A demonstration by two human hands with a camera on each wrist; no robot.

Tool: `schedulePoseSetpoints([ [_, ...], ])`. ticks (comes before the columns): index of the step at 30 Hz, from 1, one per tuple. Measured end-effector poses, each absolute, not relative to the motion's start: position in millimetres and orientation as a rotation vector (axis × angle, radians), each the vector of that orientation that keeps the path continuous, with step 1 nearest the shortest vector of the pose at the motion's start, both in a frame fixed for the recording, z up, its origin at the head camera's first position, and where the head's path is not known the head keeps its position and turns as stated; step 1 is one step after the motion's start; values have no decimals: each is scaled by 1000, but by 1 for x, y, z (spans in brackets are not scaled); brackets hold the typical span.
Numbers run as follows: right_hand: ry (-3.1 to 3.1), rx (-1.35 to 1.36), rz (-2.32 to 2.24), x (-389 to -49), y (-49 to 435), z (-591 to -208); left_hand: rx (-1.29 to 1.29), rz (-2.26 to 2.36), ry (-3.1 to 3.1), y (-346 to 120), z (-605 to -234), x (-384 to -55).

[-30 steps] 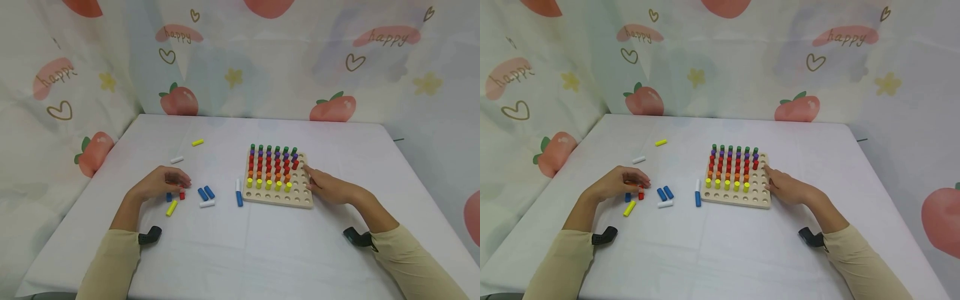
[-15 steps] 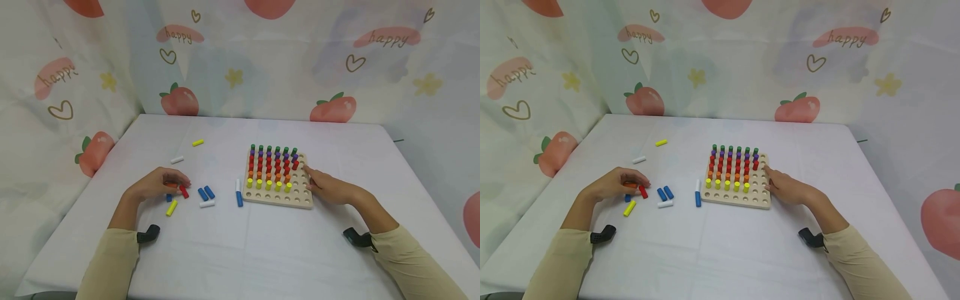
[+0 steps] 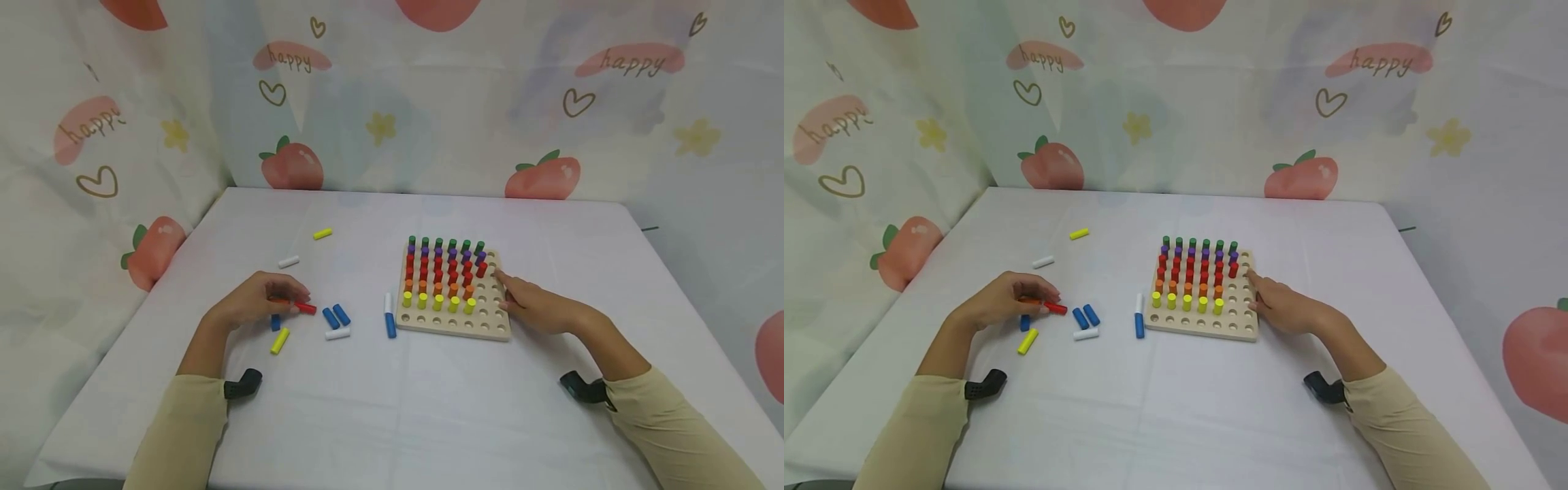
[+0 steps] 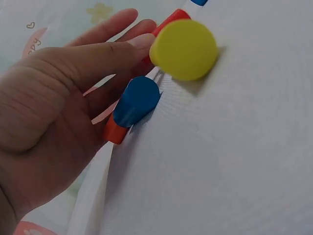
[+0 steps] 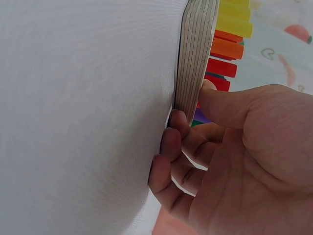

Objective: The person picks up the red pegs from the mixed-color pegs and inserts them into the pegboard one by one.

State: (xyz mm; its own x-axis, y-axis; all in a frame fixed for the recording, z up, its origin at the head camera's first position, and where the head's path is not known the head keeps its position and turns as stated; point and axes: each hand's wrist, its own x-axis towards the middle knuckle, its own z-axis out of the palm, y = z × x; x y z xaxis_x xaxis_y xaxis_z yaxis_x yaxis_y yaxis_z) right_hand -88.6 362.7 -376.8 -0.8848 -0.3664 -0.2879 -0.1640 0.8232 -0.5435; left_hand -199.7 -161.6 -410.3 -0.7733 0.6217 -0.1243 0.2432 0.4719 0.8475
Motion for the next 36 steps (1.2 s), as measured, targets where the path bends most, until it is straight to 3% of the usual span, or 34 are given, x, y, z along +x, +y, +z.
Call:
schedulePoseSetpoints([
  [11,2634,-409,-732,-90,363,-379,669,1456,2293,-162,-407,-197],
  [21,2630,-401,-733,-88,364,-378,797,1389,2277,-154,-408,-198],
  [36,2630,-390,-714,-88,362,-377,680,1239,2418,-154,-409,-196],
])
